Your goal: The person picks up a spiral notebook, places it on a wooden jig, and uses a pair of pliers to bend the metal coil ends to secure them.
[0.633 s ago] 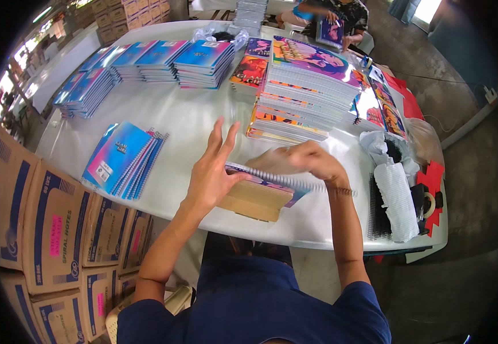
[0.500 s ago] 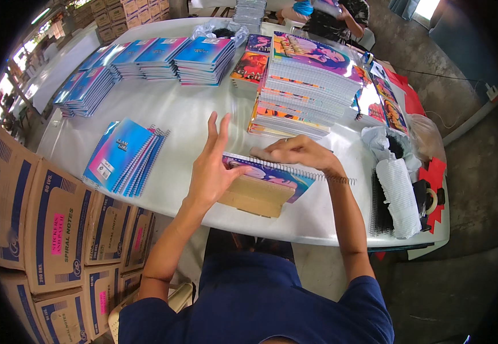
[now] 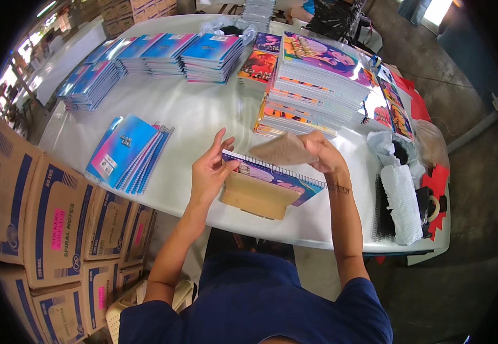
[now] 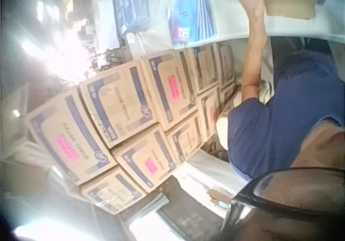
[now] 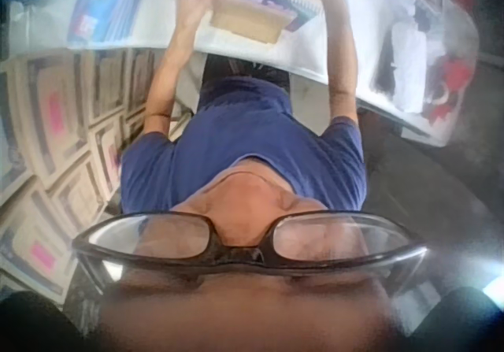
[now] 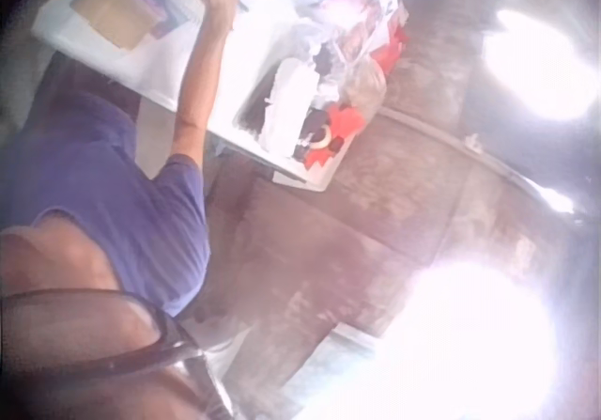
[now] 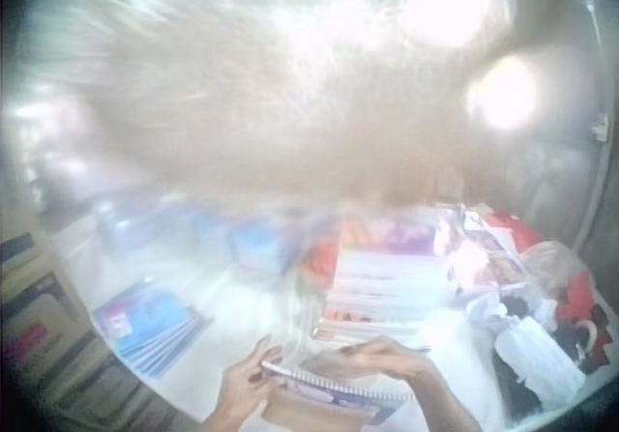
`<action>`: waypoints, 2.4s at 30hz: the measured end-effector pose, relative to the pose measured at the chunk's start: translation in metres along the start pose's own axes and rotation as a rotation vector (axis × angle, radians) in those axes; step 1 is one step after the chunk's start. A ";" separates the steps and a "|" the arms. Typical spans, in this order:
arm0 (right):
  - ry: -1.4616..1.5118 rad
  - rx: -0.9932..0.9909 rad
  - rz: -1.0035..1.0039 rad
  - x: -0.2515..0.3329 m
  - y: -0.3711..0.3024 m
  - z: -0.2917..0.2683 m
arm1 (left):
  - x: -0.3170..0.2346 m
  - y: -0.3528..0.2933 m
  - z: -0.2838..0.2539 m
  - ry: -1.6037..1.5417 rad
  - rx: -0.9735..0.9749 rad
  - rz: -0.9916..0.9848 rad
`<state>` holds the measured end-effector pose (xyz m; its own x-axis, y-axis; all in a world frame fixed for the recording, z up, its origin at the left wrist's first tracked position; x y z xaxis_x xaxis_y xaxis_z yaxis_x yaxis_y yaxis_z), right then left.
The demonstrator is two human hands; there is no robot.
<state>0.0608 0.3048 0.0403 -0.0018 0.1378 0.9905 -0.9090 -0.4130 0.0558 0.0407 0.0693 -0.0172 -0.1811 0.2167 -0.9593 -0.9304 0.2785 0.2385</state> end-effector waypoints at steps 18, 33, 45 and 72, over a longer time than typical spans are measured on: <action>-0.560 0.046 0.122 -0.023 0.032 0.012 | -0.005 -0.003 0.003 -0.052 -0.040 -0.077; -1.790 -0.987 0.370 -0.038 -0.210 -0.140 | -0.052 0.037 0.015 0.030 0.541 0.040; -1.719 -0.729 0.016 -0.097 -0.098 -0.086 | -0.070 -0.047 0.060 1.005 0.310 0.620; -0.496 -0.362 -0.131 -0.018 -0.065 0.152 | -0.085 -0.021 -0.010 0.770 -0.111 0.364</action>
<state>0.1833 0.1918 0.0377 0.2340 -0.3034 0.9237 -0.9722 -0.0781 0.2206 0.0725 0.0352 0.0577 -0.6031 -0.4315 -0.6709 -0.7907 0.2126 0.5740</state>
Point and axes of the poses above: each hand's wrist, its own y-axis towards the middle knuckle, its own z-axis out of the palm, x = y × z, the point moved 5 cm from there along y, towards the middle knuckle, and after that the axes turned 3 degrees about y, right-handed, at the moved point
